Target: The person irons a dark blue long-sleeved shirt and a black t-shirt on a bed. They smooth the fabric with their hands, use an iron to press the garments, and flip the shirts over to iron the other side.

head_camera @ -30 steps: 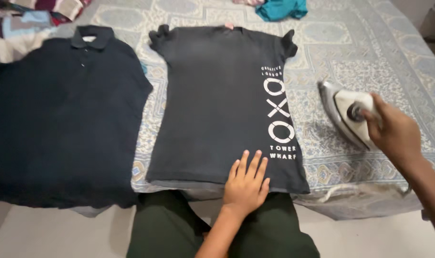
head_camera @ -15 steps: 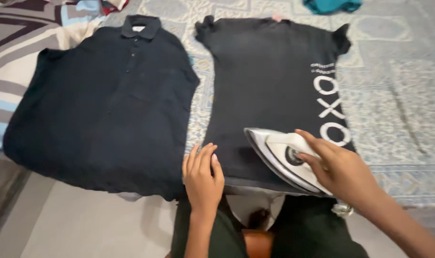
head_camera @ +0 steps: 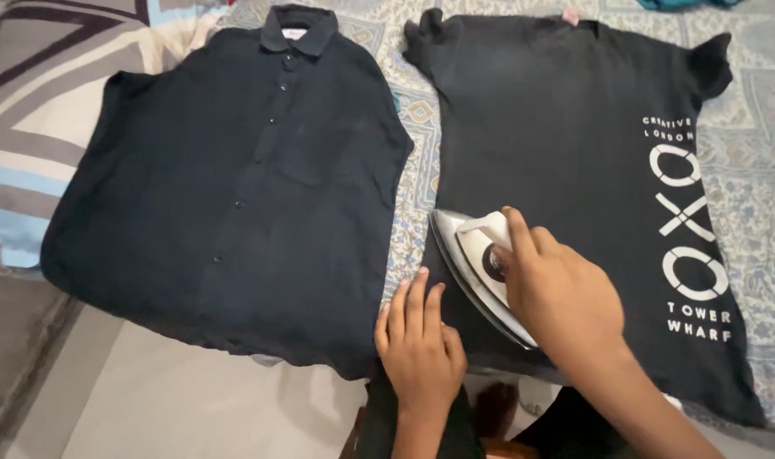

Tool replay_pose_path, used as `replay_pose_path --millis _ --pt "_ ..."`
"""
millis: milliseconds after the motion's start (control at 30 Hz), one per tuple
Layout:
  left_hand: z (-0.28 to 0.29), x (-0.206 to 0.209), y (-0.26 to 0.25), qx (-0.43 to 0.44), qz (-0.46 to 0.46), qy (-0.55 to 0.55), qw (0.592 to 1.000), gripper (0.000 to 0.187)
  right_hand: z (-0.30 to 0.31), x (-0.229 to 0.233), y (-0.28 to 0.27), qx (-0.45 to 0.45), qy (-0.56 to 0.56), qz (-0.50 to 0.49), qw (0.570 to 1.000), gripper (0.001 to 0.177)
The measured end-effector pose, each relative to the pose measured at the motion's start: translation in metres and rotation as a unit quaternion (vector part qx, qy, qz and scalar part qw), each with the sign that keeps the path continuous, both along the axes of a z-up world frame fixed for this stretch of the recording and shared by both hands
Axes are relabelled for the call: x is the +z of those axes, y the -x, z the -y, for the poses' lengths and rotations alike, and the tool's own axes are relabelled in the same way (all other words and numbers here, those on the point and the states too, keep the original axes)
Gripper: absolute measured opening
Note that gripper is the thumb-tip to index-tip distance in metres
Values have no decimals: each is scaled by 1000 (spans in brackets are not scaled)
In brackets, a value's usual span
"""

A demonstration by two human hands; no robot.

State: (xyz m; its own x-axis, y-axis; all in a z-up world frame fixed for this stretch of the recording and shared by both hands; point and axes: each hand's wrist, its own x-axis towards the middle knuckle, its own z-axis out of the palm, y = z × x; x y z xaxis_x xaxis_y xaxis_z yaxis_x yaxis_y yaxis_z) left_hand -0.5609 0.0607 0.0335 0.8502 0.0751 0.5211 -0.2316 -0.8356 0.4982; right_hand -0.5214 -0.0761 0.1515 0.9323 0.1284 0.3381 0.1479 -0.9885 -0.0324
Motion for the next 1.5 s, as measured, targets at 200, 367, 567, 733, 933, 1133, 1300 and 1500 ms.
replay_pose_path --millis 200,367,567,733,933,1133,1300,1500 --pt "-3 4 4 -7 26 -6 1000 42 23 8 9 -1 -60 -113 992 52" --pt "-8 2 10 -27 51 -4 998 34 97 5 58 -9 -80 -130 988 59" --pt "0 19 19 -25 68 -43 996 27 178 -6 114 -139 -43 -108 984 56" --pt "45 39 29 -212 91 -7 973 27 187 -16 111 -159 -34 -61 985 55" --pt "88 21 5 -225 45 -67 971 58 180 -22 72 -173 -30 -16 984 51" --pt "84 10 14 -222 -7 -78 972 63 175 -16 25 -188 -23 -27 982 50" --pt "86 15 7 -216 -27 -70 974 65 177 -12 -26 -250 -56 -67 964 50" --pt "86 15 9 -209 -22 -68 975 64 195 -26 -65 -241 -112 -31 963 51"
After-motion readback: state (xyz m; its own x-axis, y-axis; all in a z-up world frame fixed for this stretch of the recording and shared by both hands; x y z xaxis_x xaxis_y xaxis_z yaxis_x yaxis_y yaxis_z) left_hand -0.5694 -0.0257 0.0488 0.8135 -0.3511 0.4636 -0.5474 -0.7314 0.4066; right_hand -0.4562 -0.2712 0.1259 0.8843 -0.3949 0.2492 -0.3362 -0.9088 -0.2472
